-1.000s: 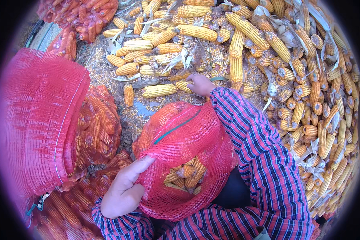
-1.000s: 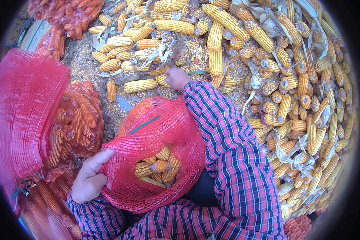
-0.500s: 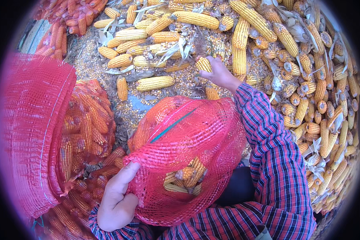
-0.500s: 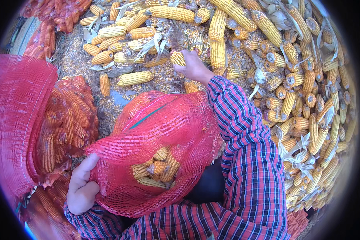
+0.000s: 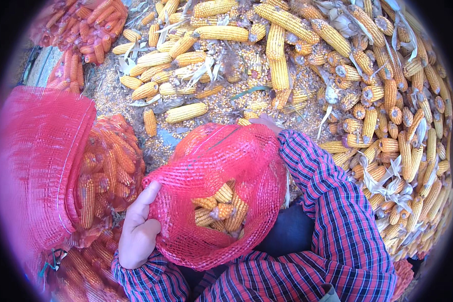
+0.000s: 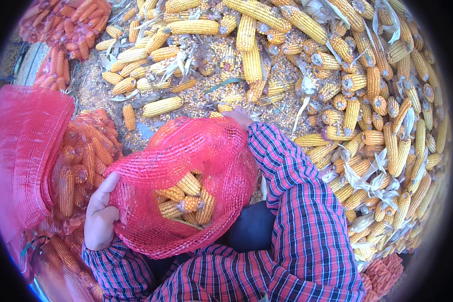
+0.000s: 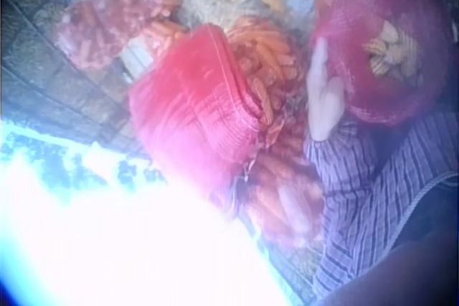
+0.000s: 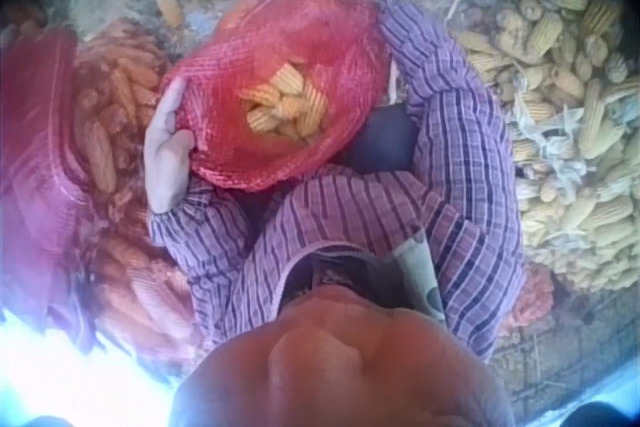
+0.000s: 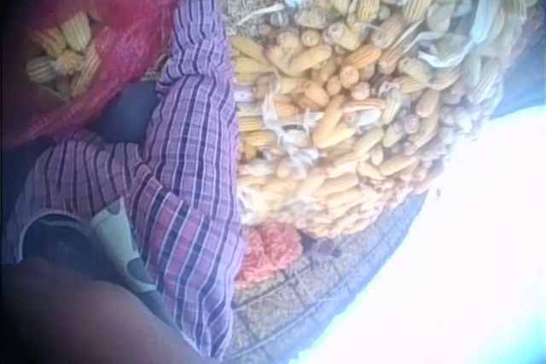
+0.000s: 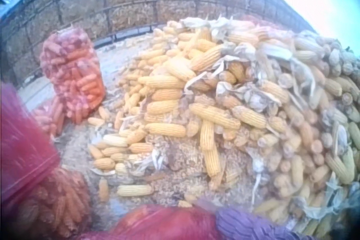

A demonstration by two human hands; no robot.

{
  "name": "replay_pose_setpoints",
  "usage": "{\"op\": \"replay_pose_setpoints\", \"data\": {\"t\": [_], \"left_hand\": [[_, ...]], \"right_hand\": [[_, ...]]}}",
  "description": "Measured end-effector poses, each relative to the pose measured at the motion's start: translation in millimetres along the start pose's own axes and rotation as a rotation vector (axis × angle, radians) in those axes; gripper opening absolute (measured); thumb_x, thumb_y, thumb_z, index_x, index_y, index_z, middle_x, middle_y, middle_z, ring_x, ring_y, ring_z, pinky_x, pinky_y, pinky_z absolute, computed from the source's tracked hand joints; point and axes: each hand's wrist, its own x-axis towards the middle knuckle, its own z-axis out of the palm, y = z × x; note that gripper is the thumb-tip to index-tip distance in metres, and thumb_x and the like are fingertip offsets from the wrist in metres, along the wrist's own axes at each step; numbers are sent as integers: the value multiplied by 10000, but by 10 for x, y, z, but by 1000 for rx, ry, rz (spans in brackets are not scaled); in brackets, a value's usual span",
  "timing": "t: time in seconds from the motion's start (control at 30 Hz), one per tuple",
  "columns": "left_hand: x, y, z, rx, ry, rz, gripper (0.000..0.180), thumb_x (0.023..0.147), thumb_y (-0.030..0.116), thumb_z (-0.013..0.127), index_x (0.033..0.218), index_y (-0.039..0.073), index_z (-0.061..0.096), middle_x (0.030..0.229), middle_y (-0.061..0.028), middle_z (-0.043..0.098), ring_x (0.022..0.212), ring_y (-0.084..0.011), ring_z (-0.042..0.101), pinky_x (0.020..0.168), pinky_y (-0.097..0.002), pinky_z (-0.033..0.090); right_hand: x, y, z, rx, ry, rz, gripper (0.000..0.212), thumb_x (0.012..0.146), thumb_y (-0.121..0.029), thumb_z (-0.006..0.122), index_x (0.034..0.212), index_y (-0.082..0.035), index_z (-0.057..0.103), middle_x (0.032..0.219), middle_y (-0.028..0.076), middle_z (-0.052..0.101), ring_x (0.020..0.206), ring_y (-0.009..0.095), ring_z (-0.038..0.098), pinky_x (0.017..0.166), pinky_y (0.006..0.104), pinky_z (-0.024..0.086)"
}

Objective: The person sits on the ground among loose corn cobs and fills a red mesh bag with corn by hand. After filling the bag, the person ties it shut with a green string and places it with other filled bags.

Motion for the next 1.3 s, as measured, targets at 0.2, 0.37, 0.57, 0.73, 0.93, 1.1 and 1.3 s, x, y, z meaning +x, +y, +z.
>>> {"op": "replay_pose_setpoints", "data": {"t": [0.2,0.37,0.57,0.73,0.93,1.1,1.3], "left_hand": [[58,24,44,3,67,19,857,607,-154,336,1460,-73,318,1453,-163,447,1319,-232,467,1079,-292,363],[60,36,40,71,34,66,819,674,-159,365,1483,-63,271,1483,-154,398,1342,-212,420,1095,-283,313],[-29,24,2,-15,155,138,838,632,-146,356,1465,-84,288,1433,-177,458,1269,-222,502,1036,-283,394],[-265,174,-395,-298,217,316,741,611,-131,347,1344,-97,458,1281,-205,589,1099,-234,629,905,-288,509],[-393,12,-328,-238,112,185,748,588,-101,370,1327,-95,485,1259,-211,608,1007,-208,664,845,-262,519],[-321,84,-201,-235,2,43,722,639,-140,334,1345,-80,472,1226,-183,619,906,-171,655,719,-224,487],[-199,92,-168,-156,60,20,725,655,-134,354,1370,-75,451,1191,-171,631,679,-115,598,604,-223,465]], "right_hand": [[-401,-286,-299,191,301,-163,624,862,-442,660,1330,-47,539,1224,278,439,1163,414,475,1018,424,386],[-1373,-865,-1271,368,493,-340,620,857,-405,695,1295,1,528,1160,165,464,1113,269,493,990,366,408],[-2437,-2132,-1468,701,-395,-945,793,700,-506,819,1246,-4,540,1163,134,552,1113,214,533,957,356,431],[-2523,-2671,-1030,257,-168,-1108,545,906,-397,666,1254,10,565,1199,171,570,1101,256,580,968,379,461],[-1326,-1543,-1527,815,303,-457,332,1006,-296,509,1027,-5,667,809,40,675,712,140,647,662,278,535],[-377,-626,-790,-267,439,-263,280,878,-133,551,1102,25,609,1108,174,643,1018,328,602,862,420,490],[-47,-463,-541,-615,478,-187,347,774,-136,651,1079,13,579,1088,156,626,1050,311,540,912,405,421]]}}
